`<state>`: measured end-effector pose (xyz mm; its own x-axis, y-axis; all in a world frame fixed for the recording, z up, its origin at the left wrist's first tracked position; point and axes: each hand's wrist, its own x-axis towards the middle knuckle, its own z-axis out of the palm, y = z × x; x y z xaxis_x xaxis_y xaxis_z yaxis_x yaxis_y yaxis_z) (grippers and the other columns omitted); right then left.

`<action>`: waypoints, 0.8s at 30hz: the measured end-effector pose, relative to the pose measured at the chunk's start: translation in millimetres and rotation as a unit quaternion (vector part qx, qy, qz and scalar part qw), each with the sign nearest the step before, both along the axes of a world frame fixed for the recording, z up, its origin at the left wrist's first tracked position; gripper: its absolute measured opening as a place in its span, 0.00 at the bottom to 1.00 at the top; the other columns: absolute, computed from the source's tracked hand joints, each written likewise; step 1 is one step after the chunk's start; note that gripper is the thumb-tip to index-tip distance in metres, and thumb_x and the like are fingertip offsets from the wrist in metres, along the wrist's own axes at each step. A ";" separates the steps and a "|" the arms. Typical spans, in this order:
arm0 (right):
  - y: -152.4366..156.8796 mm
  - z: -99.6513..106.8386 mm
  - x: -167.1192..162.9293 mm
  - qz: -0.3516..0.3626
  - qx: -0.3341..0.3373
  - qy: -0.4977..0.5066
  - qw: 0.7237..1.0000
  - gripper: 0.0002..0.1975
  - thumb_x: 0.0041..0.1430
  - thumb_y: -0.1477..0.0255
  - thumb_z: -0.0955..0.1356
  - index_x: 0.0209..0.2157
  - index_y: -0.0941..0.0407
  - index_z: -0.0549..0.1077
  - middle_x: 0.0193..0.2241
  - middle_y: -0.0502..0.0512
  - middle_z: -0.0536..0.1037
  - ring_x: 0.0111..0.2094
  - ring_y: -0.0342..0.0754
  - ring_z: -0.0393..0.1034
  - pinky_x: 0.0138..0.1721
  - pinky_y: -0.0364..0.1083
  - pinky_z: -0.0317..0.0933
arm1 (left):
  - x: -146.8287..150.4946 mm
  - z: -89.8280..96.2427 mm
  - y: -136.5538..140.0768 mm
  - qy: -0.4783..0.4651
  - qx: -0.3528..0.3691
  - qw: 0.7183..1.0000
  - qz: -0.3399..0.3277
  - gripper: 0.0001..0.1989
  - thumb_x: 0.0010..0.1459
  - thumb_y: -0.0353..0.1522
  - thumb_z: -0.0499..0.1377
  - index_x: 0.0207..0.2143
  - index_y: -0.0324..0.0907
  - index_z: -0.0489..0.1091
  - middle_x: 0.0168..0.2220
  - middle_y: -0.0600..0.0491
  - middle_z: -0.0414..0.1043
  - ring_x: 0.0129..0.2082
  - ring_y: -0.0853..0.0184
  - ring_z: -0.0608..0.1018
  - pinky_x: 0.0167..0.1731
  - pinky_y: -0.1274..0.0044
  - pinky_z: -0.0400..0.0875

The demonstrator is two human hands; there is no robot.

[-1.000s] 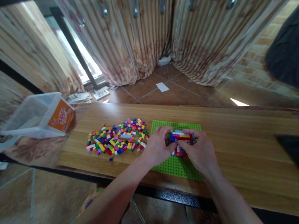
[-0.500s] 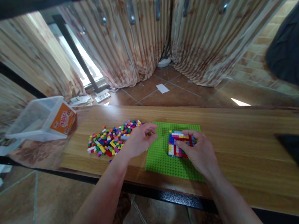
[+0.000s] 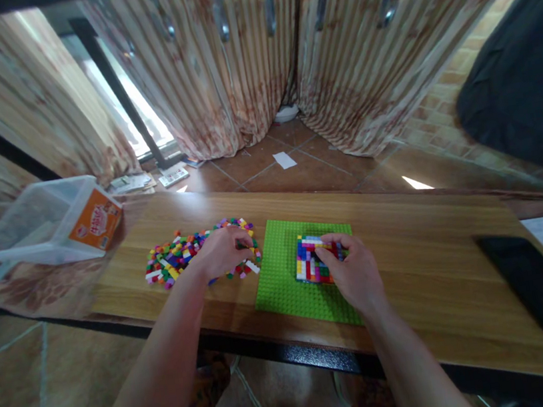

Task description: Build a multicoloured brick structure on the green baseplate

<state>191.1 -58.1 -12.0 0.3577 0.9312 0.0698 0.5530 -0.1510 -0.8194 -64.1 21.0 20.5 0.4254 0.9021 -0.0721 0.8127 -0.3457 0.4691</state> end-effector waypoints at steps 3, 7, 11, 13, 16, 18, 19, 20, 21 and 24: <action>0.7 -0.4 0.3 0.002 0.005 0.000 1.000 0.19 0.52 0.56 0.70 0.39 0.55 0.80 0.37 0.57 0.81 0.38 0.54 0.74 0.45 0.55 0.64 | 2.7 2.6 -1.4 0.011 -0.001 1.000 -0.001 0.06 0.51 0.28 0.59 0.28 0.42 0.78 0.30 0.52 0.78 0.30 0.66 0.77 0.31 0.77 0.66; 2.1 -1.8 1.0 -0.013 0.016 0.021 1.000 0.18 0.53 0.57 0.69 0.37 0.55 0.80 0.37 0.58 0.81 0.38 0.54 0.74 0.45 0.55 0.64 | 3.4 5.6 -3.5 0.022 0.005 1.000 -0.009 0.05 0.50 0.27 0.59 0.27 0.41 0.75 0.30 0.52 0.78 0.29 0.66 0.76 0.30 0.77 0.66; 3.4 -3.3 2.2 -0.033 0.019 0.056 0.998 0.17 0.52 0.59 0.70 0.37 0.56 0.80 0.37 0.58 0.81 0.38 0.53 0.74 0.45 0.54 0.65 | 1.6 4.7 -4.1 -0.007 0.006 1.000 -0.016 0.03 0.50 0.27 0.58 0.27 0.40 0.72 0.27 0.53 0.76 0.26 0.67 0.75 0.28 0.78 0.64; 3.8 -3.5 2.5 -0.039 0.023 0.060 0.997 0.17 0.53 0.59 0.69 0.38 0.56 0.80 0.38 0.59 0.81 0.38 0.53 0.75 0.43 0.53 0.66 | 0.2 1.9 -3.5 -0.046 -0.008 0.999 -0.021 0.03 0.52 0.28 0.57 0.28 0.40 0.71 0.25 0.54 0.75 0.23 0.69 0.74 0.26 0.79 0.63; 3.9 -2.6 1.9 -0.041 0.034 0.059 0.997 0.18 0.53 0.59 0.69 0.38 0.57 0.80 0.38 0.60 0.82 0.38 0.54 0.75 0.41 0.52 0.66 | -1.6 -2.8 -1.4 -0.107 -0.020 0.993 -0.033 0.03 0.55 0.29 0.55 0.30 0.40 0.69 0.24 0.56 0.74 0.22 0.71 0.73 0.24 0.80 0.61; 3.5 -1.6 1.3 -0.040 0.040 0.059 0.997 0.17 0.53 0.59 0.69 0.37 0.57 0.80 0.38 0.60 0.82 0.39 0.53 0.75 0.41 0.52 0.67 | -3.2 -4.4 0.6 -0.129 -0.009 0.991 -0.038 0.03 0.55 0.28 0.56 0.31 0.40 0.70 0.25 0.56 0.74 0.23 0.71 0.74 0.25 0.81 0.62; 3.1 -1.1 1.0 -0.040 0.039 0.058 0.997 0.17 0.53 0.59 0.70 0.37 0.57 0.80 0.38 0.59 0.82 0.39 0.53 0.75 0.41 0.52 0.67 | -4.4 -4.5 1.8 -0.134 -0.004 0.990 -0.040 0.04 0.54 0.27 0.56 0.31 0.39 0.70 0.25 0.55 0.75 0.24 0.71 0.74 0.26 0.81 0.62; 2.8 -0.8 0.9 -0.039 0.036 0.057 0.997 0.17 0.54 0.59 0.70 0.37 0.57 0.80 0.38 0.59 0.82 0.39 0.53 0.75 0.41 0.52 0.67 | -6.1 -4.2 2.9 -0.137 -0.001 0.990 -0.040 0.04 0.54 0.27 0.56 0.31 0.39 0.71 0.25 0.55 0.75 0.25 0.71 0.74 0.26 0.81 0.63; 2.4 -0.6 1.0 -0.039 0.033 0.054 0.997 0.17 0.54 0.59 0.70 0.37 0.56 0.80 0.38 0.59 0.82 0.38 0.53 0.75 0.41 0.52 0.67 | -8.1 -3.7 4.1 -0.136 -0.001 0.990 -0.041 0.05 0.54 0.27 0.56 0.31 0.39 0.73 0.25 0.55 0.75 0.25 0.71 0.74 0.27 0.81 0.63; 1.7 -0.9 2.0 -0.041 0.026 0.050 0.998 0.16 0.54 0.59 0.70 0.37 0.56 0.80 0.38 0.59 0.82 0.38 0.53 0.75 0.41 0.52 0.67 | -16.1 -1.5 7.2 -0.105 0.001 0.994 -0.034 0.09 0.53 0.26 0.56 0.31 0.39 0.76 0.25 0.55 0.76 0.24 0.70 0.74 0.27 0.80 0.63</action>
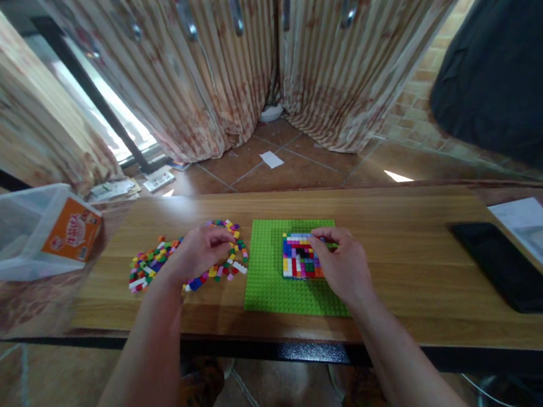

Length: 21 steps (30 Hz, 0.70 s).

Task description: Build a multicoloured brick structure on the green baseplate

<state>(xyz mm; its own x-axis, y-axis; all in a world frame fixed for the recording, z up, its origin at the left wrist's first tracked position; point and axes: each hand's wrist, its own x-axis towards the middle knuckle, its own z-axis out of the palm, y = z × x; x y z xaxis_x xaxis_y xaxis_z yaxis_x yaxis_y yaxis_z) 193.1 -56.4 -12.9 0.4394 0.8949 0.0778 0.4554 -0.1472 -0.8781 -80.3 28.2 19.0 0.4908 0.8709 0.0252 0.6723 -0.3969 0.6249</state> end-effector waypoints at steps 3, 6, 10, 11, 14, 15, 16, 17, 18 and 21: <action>-0.3 -0.7 0.8 0.004 -0.001 -0.010 1.000 0.16 0.54 0.59 0.69 0.38 0.56 0.80 0.38 0.58 0.82 0.38 0.53 0.75 0.42 0.53 0.66 | -7.3 2.1 1.8 0.052 0.003 0.999 0.009 0.11 0.50 0.24 0.56 0.29 0.41 0.79 0.26 0.55 0.78 0.27 0.69 0.76 0.30 0.79 0.66; -0.8 -0.1 0.5 0.009 0.007 -0.033 0.999 0.15 0.54 0.60 0.69 0.37 0.56 0.80 0.39 0.59 0.81 0.40 0.54 0.75 0.43 0.53 0.66 | -9.7 5.6 0.6 0.076 0.010 0.997 -0.002 0.12 0.48 0.23 0.56 0.28 0.42 0.79 0.31 0.54 0.80 0.33 0.67 0.78 0.37 0.79 0.68; -1.3 0.4 0.3 0.012 0.011 -0.052 0.999 0.15 0.55 0.60 0.69 0.37 0.56 0.80 0.39 0.59 0.81 0.40 0.53 0.75 0.43 0.53 0.66 | -5.2 13.5 -6.7 0.140 -0.028 0.990 -0.008 0.09 0.48 0.27 0.59 0.26 0.43 0.79 0.28 0.55 0.79 0.29 0.68 0.76 0.31 0.79 0.66; -1.3 0.0 0.5 0.014 0.010 -0.054 0.998 0.15 0.55 0.60 0.69 0.37 0.56 0.80 0.39 0.59 0.81 0.40 0.53 0.75 0.43 0.53 0.66 | -3.6 15.2 -8.9 0.168 -0.037 0.985 0.000 0.07 0.48 0.29 0.60 0.26 0.44 0.79 0.26 0.55 0.78 0.26 0.68 0.75 0.28 0.79 0.65; -1.0 -1.3 1.1 0.017 0.010 -0.056 0.998 0.15 0.55 0.60 0.68 0.38 0.55 0.80 0.40 0.59 0.81 0.41 0.54 0.75 0.43 0.53 0.66 | 0.1 18.2 -13.6 0.220 -0.033 0.975 0.022 0.06 0.49 0.34 0.61 0.24 0.45 0.79 0.21 0.55 0.75 0.22 0.68 0.72 0.23 0.78 0.58; -1.0 -1.6 1.1 0.019 0.011 -0.056 0.998 0.15 0.55 0.60 0.68 0.38 0.55 0.80 0.40 0.58 0.81 0.41 0.54 0.75 0.44 0.53 0.66 | 1.0 18.2 -14.3 0.222 -0.027 0.974 0.026 0.07 0.49 0.35 0.61 0.24 0.46 0.79 0.21 0.55 0.74 0.22 0.68 0.72 0.22 0.78 0.57; -1.0 -1.6 1.0 0.019 0.011 -0.057 0.998 0.15 0.56 0.60 0.68 0.37 0.55 0.80 0.40 0.58 0.81 0.41 0.54 0.74 0.45 0.53 0.66 | 1.7 17.9 -14.7 0.219 -0.022 0.975 0.028 0.07 0.50 0.35 0.61 0.24 0.46 0.79 0.20 0.54 0.74 0.22 0.68 0.72 0.22 0.78 0.56; -1.1 -1.4 0.7 0.019 0.011 -0.059 0.998 0.15 0.56 0.60 0.68 0.37 0.55 0.80 0.40 0.58 0.81 0.41 0.54 0.74 0.45 0.54 0.66 | 2.5 17.2 -14.8 0.214 -0.020 0.976 0.030 0.08 0.50 0.35 0.60 0.23 0.46 0.79 0.20 0.54 0.74 0.22 0.67 0.72 0.22 0.77 0.56; -1.3 -1.0 0.3 0.019 0.011 -0.060 0.998 0.14 0.56 0.61 0.68 0.37 0.55 0.80 0.40 0.58 0.81 0.41 0.54 0.74 0.45 0.54 0.66 | 3.2 16.3 -14.7 0.210 -0.019 0.977 0.031 0.08 0.50 0.34 0.60 0.22 0.46 0.79 0.19 0.54 0.73 0.22 0.67 0.72 0.22 0.77 0.56; -2.0 0.9 -1.1 0.021 0.013 -0.059 0.998 0.14 0.56 0.61 0.68 0.37 0.55 0.80 0.39 0.58 0.81 0.40 0.53 0.74 0.45 0.54 0.65 | 5.8 13.3 -14.2 0.210 -0.011 0.977 0.035 0.09 0.49 0.34 0.60 0.20 0.45 0.77 0.19 0.53 0.73 0.22 0.66 0.72 0.23 0.78 0.58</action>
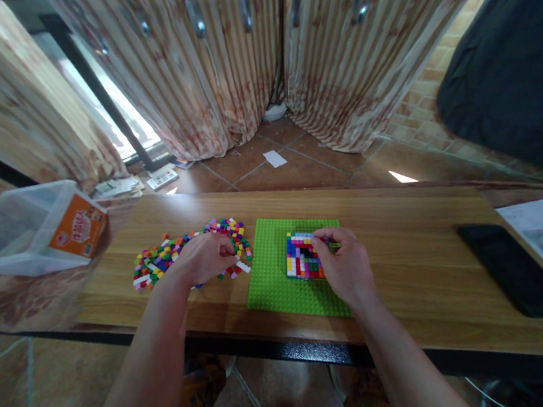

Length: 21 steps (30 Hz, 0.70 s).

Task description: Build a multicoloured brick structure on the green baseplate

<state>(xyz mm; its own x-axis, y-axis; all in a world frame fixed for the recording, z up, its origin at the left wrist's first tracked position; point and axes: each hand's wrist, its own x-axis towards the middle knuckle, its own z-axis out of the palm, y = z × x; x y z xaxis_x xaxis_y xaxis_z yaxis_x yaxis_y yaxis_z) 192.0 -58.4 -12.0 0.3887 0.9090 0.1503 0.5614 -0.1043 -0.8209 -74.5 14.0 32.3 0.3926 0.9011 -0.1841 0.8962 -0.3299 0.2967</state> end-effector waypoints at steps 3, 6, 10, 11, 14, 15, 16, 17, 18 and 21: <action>-0.3 1.6 -0.8 0.003 0.004 -0.002 1.000 0.14 0.56 0.61 0.68 0.37 0.55 0.80 0.39 0.58 0.81 0.41 0.53 0.74 0.46 0.54 0.65 | 3.4 -1.8 -0.2 0.006 0.017 1.000 0.001 0.08 0.50 0.35 0.61 0.22 0.45 0.77 0.24 0.51 0.76 0.26 0.64 0.75 0.26 0.77 0.62; -0.2 2.1 -1.0 0.006 0.003 -0.011 1.000 0.14 0.56 0.61 0.68 0.37 0.55 0.80 0.39 0.58 0.80 0.41 0.53 0.74 0.45 0.53 0.65 | 7.5 -1.4 -1.4 0.013 0.018 1.000 -0.008 0.08 0.51 0.33 0.59 0.24 0.44 0.77 0.27 0.50 0.77 0.29 0.62 0.76 0.29 0.76 0.65; 0.0 2.1 -1.2 0.003 -0.001 -0.012 1.000 0.14 0.56 0.62 0.68 0.37 0.55 0.80 0.40 0.58 0.80 0.41 0.54 0.74 0.44 0.53 0.65 | 10.1 -0.3 -2.1 0.012 0.023 1.000 -0.012 0.09 0.52 0.31 0.58 0.23 0.43 0.76 0.26 0.49 0.77 0.29 0.61 0.76 0.29 0.75 0.64; 0.0 2.3 -1.3 0.004 0.001 -0.009 1.000 0.14 0.56 0.62 0.68 0.37 0.56 0.80 0.40 0.58 0.80 0.41 0.54 0.74 0.44 0.53 0.65 | 9.6 -0.3 -1.9 0.007 0.025 1.000 -0.013 0.08 0.52 0.31 0.58 0.23 0.42 0.76 0.25 0.50 0.76 0.28 0.62 0.76 0.29 0.75 0.64; -0.3 3.2 -2.0 0.002 0.012 0.006 1.000 0.13 0.56 0.62 0.68 0.36 0.56 0.79 0.40 0.58 0.80 0.40 0.53 0.74 0.45 0.54 0.66 | 6.8 -0.5 -0.5 -0.034 0.022 0.999 -0.017 0.08 0.52 0.31 0.58 0.23 0.42 0.75 0.22 0.52 0.74 0.25 0.65 0.74 0.27 0.77 0.62; -0.4 3.5 -2.2 -0.002 0.018 0.009 1.000 0.13 0.56 0.63 0.68 0.36 0.56 0.79 0.40 0.58 0.79 0.40 0.53 0.74 0.45 0.54 0.66 | 6.4 -0.4 -0.3 -0.064 0.017 0.998 -0.020 0.08 0.53 0.31 0.58 0.23 0.42 0.75 0.22 0.53 0.74 0.24 0.66 0.74 0.26 0.78 0.62; -0.4 3.6 -2.5 -0.007 0.024 0.010 1.000 0.12 0.56 0.63 0.68 0.36 0.55 0.79 0.40 0.58 0.79 0.40 0.53 0.74 0.45 0.54 0.66 | 6.9 -0.3 -0.5 -0.100 0.011 0.995 -0.027 0.08 0.54 0.31 0.59 0.24 0.41 0.75 0.23 0.53 0.75 0.25 0.67 0.74 0.26 0.78 0.62; -0.3 3.6 -2.7 -0.011 0.032 0.010 0.999 0.12 0.56 0.63 0.68 0.36 0.55 0.79 0.40 0.58 0.80 0.40 0.53 0.74 0.46 0.54 0.66 | 8.6 -0.3 -1.2 -0.142 0.004 0.989 -0.036 0.08 0.55 0.32 0.59 0.26 0.41 0.75 0.24 0.54 0.75 0.25 0.68 0.74 0.26 0.79 0.62; -0.1 3.5 -2.9 -0.013 0.040 0.008 0.999 0.12 0.56 0.63 0.68 0.36 0.55 0.79 0.40 0.58 0.80 0.41 0.53 0.74 0.46 0.54 0.66 | 11.8 -0.4 -2.6 -0.185 -0.002 0.982 -0.047 0.08 0.56 0.32 0.59 0.27 0.41 0.76 0.25 0.54 0.76 0.26 0.69 0.74 0.27 0.80 0.63; 0.4 3.2 -3.4 -0.012 0.064 0.005 0.998 0.11 0.56 0.64 0.68 0.35 0.55 0.79 0.40 0.58 0.79 0.42 0.53 0.73 0.47 0.54 0.66 | 29.3 -2.9 -10.1 -0.294 -0.012 0.952 -0.079 0.08 0.59 0.33 0.58 0.31 0.39 0.76 0.29 0.53 0.76 0.28 0.70 0.74 0.29 0.80 0.65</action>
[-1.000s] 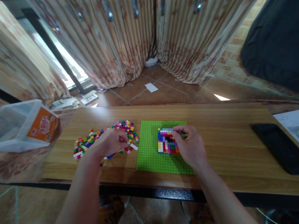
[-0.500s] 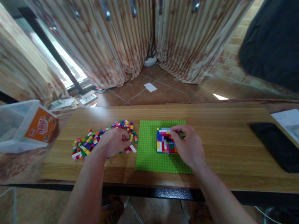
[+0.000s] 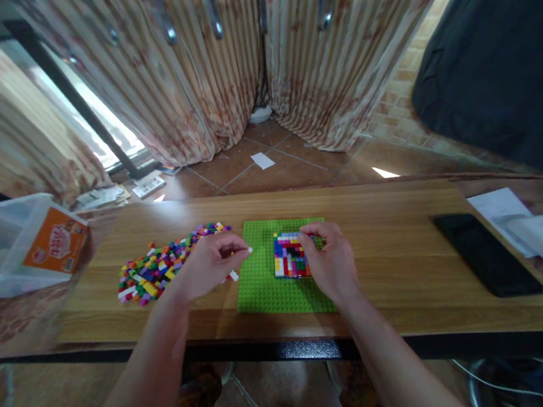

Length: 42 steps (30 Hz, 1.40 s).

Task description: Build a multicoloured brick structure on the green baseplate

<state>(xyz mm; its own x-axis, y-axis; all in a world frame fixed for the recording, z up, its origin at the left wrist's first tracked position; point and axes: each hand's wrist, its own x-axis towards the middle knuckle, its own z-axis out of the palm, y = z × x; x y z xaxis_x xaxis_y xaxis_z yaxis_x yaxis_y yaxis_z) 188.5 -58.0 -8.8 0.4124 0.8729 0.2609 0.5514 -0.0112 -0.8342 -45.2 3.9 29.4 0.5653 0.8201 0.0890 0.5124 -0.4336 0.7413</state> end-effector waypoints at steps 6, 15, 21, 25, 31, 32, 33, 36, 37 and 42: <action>-4.0 9.3 -3.6 0.039 0.047 -0.014 0.998 0.09 0.58 0.64 0.68 0.35 0.52 0.79 0.43 0.57 0.78 0.48 0.53 0.72 0.52 0.54 0.63 | 40.3 -13.7 -14.7 -0.109 0.000 0.994 0.009 0.07 0.59 0.31 0.59 0.32 0.39 0.76 0.29 0.52 0.76 0.31 0.69 0.75 0.34 0.78 0.68; -9.5 15.0 -13.9 0.111 0.053 -0.033 0.992 0.08 0.58 0.63 0.70 0.36 0.48 0.82 0.45 0.55 0.77 0.49 0.53 0.71 0.55 0.56 0.62 | 64.1 -24.8 -23.6 -0.214 -0.064 0.973 0.066 0.05 0.57 0.30 0.60 0.34 0.38 0.76 0.29 0.53 0.75 0.29 0.70 0.74 0.32 0.79 0.69; -6.5 11.6 -6.8 0.107 0.045 -0.014 0.993 0.07 0.58 0.63 0.70 0.34 0.47 0.82 0.45 0.54 0.78 0.49 0.53 0.71 0.55 0.56 0.62 | 64.1 -26.1 -23.7 -0.195 -0.049 0.977 0.068 0.06 0.57 0.30 0.60 0.34 0.39 0.77 0.28 0.54 0.75 0.28 0.70 0.74 0.32 0.79 0.68; -4.9 7.5 0.0 0.091 0.032 -0.004 0.995 0.07 0.56 0.63 0.71 0.32 0.47 0.82 0.44 0.54 0.78 0.49 0.54 0.71 0.54 0.57 0.61 | 56.7 -25.5 -17.8 -0.151 -0.038 0.983 0.100 0.06 0.58 0.28 0.59 0.32 0.39 0.77 0.28 0.54 0.76 0.28 0.69 0.74 0.31 0.78 0.68; -9.6 1.4 -1.8 0.093 0.003 -0.023 0.995 0.05 0.53 0.62 0.73 0.32 0.45 0.83 0.47 0.55 0.77 0.53 0.57 0.66 0.56 0.60 0.57 | 51.6 -28.3 -12.9 -0.116 -0.050 0.988 0.090 0.08 0.58 0.27 0.58 0.33 0.39 0.77 0.32 0.53 0.79 0.32 0.68 0.78 0.35 0.78 0.70; -10.4 0.5 -2.2 0.091 -0.002 -0.024 0.996 0.06 0.53 0.61 0.73 0.32 0.45 0.83 0.48 0.55 0.77 0.54 0.57 0.66 0.56 0.61 0.57 | 51.6 -28.9 -12.7 -0.113 -0.049 0.989 0.087 0.08 0.58 0.27 0.57 0.33 0.40 0.77 0.33 0.53 0.80 0.33 0.68 0.78 0.35 0.78 0.71; -11.0 -0.5 -2.3 0.090 -0.008 -0.023 0.996 0.06 0.53 0.61 0.73 0.32 0.45 0.83 0.48 0.55 0.77 0.54 0.58 0.65 0.56 0.61 0.56 | 51.5 -29.3 -12.4 -0.110 -0.048 0.989 0.086 0.08 0.58 0.27 0.57 0.33 0.40 0.77 0.33 0.52 0.80 0.33 0.68 0.78 0.36 0.78 0.71; -12.1 -3.1 -1.1 0.083 -0.016 -0.021 0.996 0.07 0.53 0.60 0.73 0.32 0.45 0.83 0.49 0.55 0.77 0.55 0.58 0.65 0.56 0.62 0.56 | 50.7 -30.1 -11.3 -0.102 -0.042 0.990 0.089 0.08 0.58 0.28 0.57 0.33 0.40 0.77 0.33 0.52 0.80 0.33 0.68 0.78 0.35 0.78 0.71; -12.4 -3.7 -0.5 0.081 -0.016 -0.020 0.996 0.07 0.53 0.60 0.73 0.32 0.45 0.83 0.49 0.55 0.76 0.55 0.58 0.65 0.56 0.62 0.56 | 50.3 -30.3 -10.9 -0.101 -0.040 0.990 0.089 0.08 0.58 0.28 0.57 0.33 0.40 0.77 0.32 0.52 0.80 0.32 0.68 0.78 0.34 0.78 0.71; -13.0 -5.3 0.3 0.082 -0.017 -0.017 0.996 0.07 0.53 0.61 0.73 0.31 0.46 0.83 0.50 0.55 0.76 0.55 0.58 0.66 0.56 0.62 0.57 | 49.3 -32.5 -9.7 -0.101 -0.028 0.991 0.087 0.08 0.58 0.28 0.57 0.33 0.39 0.77 0.32 0.52 0.80 0.32 0.68 0.78 0.33 0.78 0.70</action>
